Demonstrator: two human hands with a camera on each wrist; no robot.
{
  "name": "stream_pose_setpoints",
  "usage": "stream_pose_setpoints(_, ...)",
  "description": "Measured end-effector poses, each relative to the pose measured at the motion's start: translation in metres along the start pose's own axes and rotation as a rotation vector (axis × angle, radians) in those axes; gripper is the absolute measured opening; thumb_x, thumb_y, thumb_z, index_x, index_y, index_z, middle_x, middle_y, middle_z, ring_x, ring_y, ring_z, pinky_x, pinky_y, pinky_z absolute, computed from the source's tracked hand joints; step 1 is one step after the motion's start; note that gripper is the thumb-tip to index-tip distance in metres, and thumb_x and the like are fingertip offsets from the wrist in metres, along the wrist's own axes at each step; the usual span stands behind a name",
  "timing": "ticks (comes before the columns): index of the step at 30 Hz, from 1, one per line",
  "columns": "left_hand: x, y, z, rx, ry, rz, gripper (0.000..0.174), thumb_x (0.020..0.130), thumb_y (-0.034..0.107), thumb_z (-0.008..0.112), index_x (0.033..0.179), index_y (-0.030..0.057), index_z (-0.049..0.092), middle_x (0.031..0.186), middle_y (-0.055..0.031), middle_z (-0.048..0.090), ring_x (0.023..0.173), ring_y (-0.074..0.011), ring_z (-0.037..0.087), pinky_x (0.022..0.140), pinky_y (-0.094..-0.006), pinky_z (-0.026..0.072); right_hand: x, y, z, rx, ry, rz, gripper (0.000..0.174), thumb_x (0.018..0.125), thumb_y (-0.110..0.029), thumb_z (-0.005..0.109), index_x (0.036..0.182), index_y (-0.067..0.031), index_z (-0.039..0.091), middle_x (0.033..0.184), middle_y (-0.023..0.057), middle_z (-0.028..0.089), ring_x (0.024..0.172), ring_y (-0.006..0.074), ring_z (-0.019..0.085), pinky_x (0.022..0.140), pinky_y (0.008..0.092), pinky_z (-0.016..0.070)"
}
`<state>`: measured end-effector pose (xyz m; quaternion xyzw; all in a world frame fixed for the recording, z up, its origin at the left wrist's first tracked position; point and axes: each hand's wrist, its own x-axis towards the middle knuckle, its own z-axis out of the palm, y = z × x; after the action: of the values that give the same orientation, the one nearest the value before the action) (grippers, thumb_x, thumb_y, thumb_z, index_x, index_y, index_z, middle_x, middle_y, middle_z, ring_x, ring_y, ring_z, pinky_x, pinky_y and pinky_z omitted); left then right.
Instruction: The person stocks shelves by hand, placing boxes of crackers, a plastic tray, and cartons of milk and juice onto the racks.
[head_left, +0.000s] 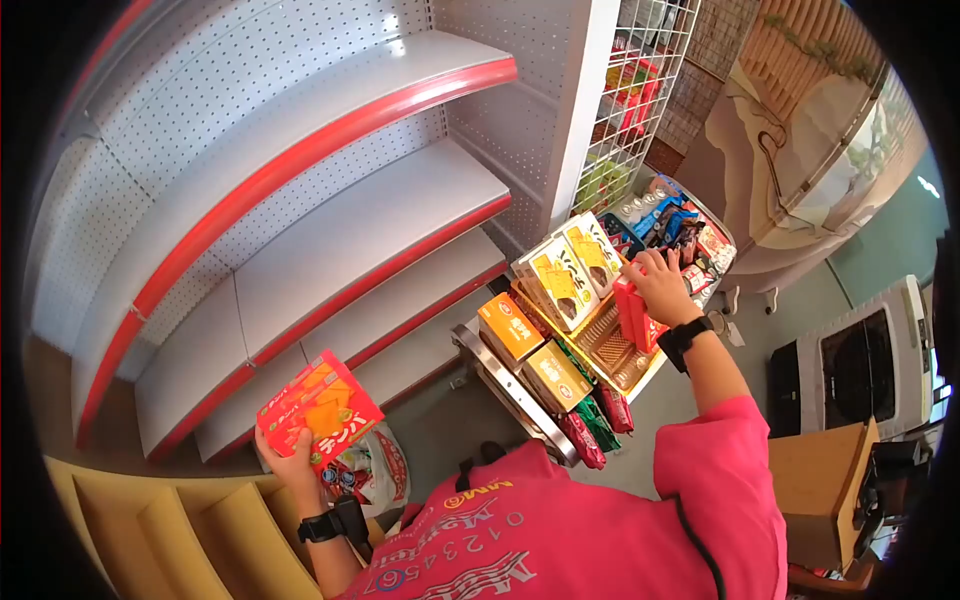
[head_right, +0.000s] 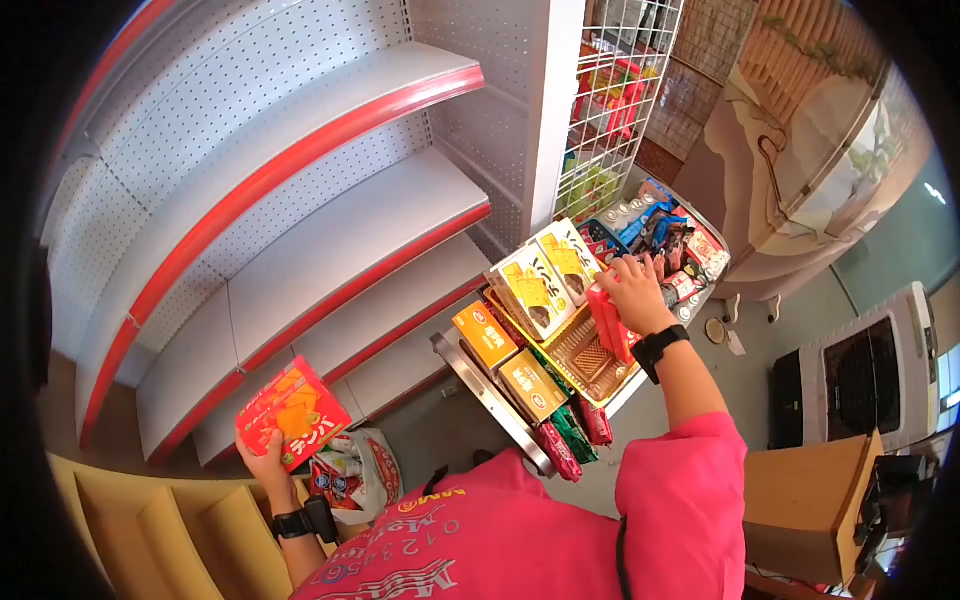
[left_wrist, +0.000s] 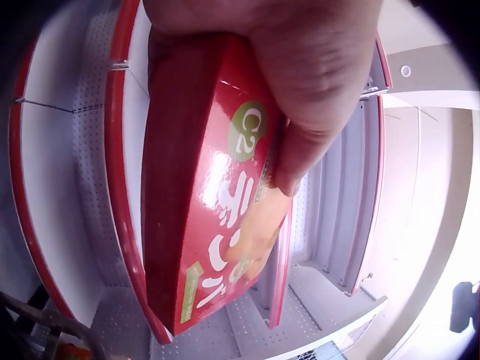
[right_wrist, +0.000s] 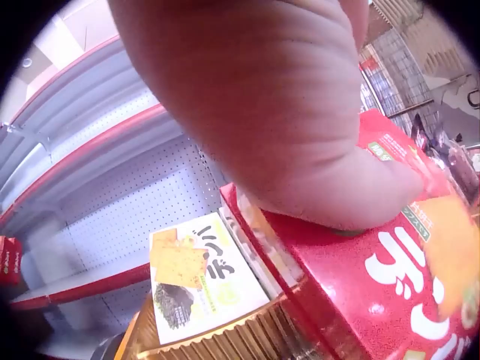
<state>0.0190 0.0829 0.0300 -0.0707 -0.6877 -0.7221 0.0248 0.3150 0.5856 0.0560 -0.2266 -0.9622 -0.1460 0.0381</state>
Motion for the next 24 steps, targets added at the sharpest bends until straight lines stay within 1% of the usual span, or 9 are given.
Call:
stream_pose_setpoints(3,-0.002,0.002,-0.001,0.014,0.012,-0.012,0.073,0.07,0.0,0.07,0.132,0.0041,0.031,0.123,-0.0099,0.045,0.11,-0.0201,0.047,0.096,-0.033,0.037,-0.009,0.007,0.008,-0.061,0.038,-0.037,0.043,0.073,-0.006,0.058,0.113,-0.0191,0.052,0.116,0.0083,0.048,0.117,0.0271,0.04,0.102,0.0538,0.0239)
stream_pose_setpoints(4,-0.002,0.0,-0.002,0.003,0.006,-0.019,0.073,0.07,-0.001,0.07,0.132,0.004,0.031,0.123,-0.0097,0.045,0.109,-0.02,0.047,0.096,-0.0328,0.0372,-0.012,0.008,0.006,0.04,0.019,-0.029,0.044,0.071,-0.002,0.055,0.111,-0.0188,0.053,0.111,0.0085,0.05,0.117,0.0276,0.04,0.104,0.0537,0.0217)
stream_pose_setpoints(5,-0.002,-0.001,-0.004,-0.009,0.002,-0.025,0.073,0.071,-0.001,0.07,0.132,0.0039,0.031,0.122,-0.0096,0.046,0.109,-0.0199,0.047,0.095,-0.0326,0.0375,-0.015,0.008,0.003,0.041,0.021,-0.034,0.044,0.071,-0.002,0.055,0.111,-0.0188,0.053,0.111,0.0085,0.05,0.117,0.0276,0.04,0.104,0.0537,0.0217)
stream_pose_setpoints(8,-0.007,0.009,0.005,0.023,0.022,-0.027,0.073,0.069,-0.001,0.07,0.131,0.0038,0.031,0.121,-0.0095,0.047,0.108,-0.0195,0.048,0.094,-0.032,0.0381,-0.022,0.007,-0.013,0.064,0.017,-0.061,0.043,0.067,-0.001,0.056,0.107,-0.0177,0.055,0.1,0.0068,0.052,0.116,0.0281,0.041,0.106,0.0515,0.0182)
stream_pose_setpoints(11,-0.004,-0.005,-0.002,0.029,0.023,0.007,0.075,0.068,0.0,0.072,0.131,0.0039,0.032,0.12,-0.0095,0.048,0.107,-0.019,0.049,0.094,-0.0316,0.0386,-0.027,0.011,-0.019,0.151,-0.031,-0.023,0.034,0.069,-0.002,0.055,0.101,-0.0133,0.054,0.105,0.0084,0.051,0.117,0.0274,0.041,0.103,0.0512,0.0237)
stream_pose_setpoints(14,-0.004,-0.003,-0.001,0.028,0.031,0.012,0.076,0.066,0.001,0.074,0.13,0.0034,0.032,0.119,-0.0097,0.048,0.106,-0.0178,0.049,0.093,-0.0312,0.0394,-0.031,0.006,-0.036,0.126,-0.038,-0.011,0.03,0.07,-0.003,0.055,0.098,-0.011,0.054,0.114,0.0098,0.049,0.119,0.0282,0.04,0.098,0.0521,0.0296)
stream_pose_setpoints(19,-0.006,0.001,0.002,0.034,0.011,0.059,0.076,0.064,0.003,0.076,0.128,0.0029,0.034,0.118,-0.0097,0.048,0.106,-0.018,0.05,0.092,-0.0312,0.0407,-0.035,0.003,-0.057,0.203,0.024,-0.003,0.034,0.068,0.0,0.053,0.101,-0.0092,0.054,0.108,0.0073,0.052,0.115,0.0284,0.042,0.096,0.0466,0.0306)
stream_pose_setpoints(21,-0.007,0.003,0.004,0.004,0.04,0.056,0.078,0.064,0.004,0.077,0.128,0.0024,0.033,0.117,-0.0096,0.048,0.105,-0.0179,0.05,0.091,-0.0313,0.0414,-0.034,-0.004,-0.069,0.228,0.082,0.01,0.036,0.067,0.001,0.053,0.102,-0.0083,0.054,0.105,0.0083,0.052,0.112,0.0296,0.043,0.095,0.0467,0.0315)
stream_pose_setpoints(24,-0.009,0.007,0.004,-0.014,-0.013,0.092,0.08,0.063,0.006,0.079,0.127,0.0015,0.032,0.114,-0.0101,0.05,0.103,-0.0182,0.052,0.089,-0.0321,0.0437,-0.029,-0.006,-0.076,0.274,0.121,-0.008,0.034,0.068,0.001,0.054,0.101,-0.0067,0.053,0.104,0.0103,0.051,0.109,0.0312,0.045,0.092,0.0447,0.0337)
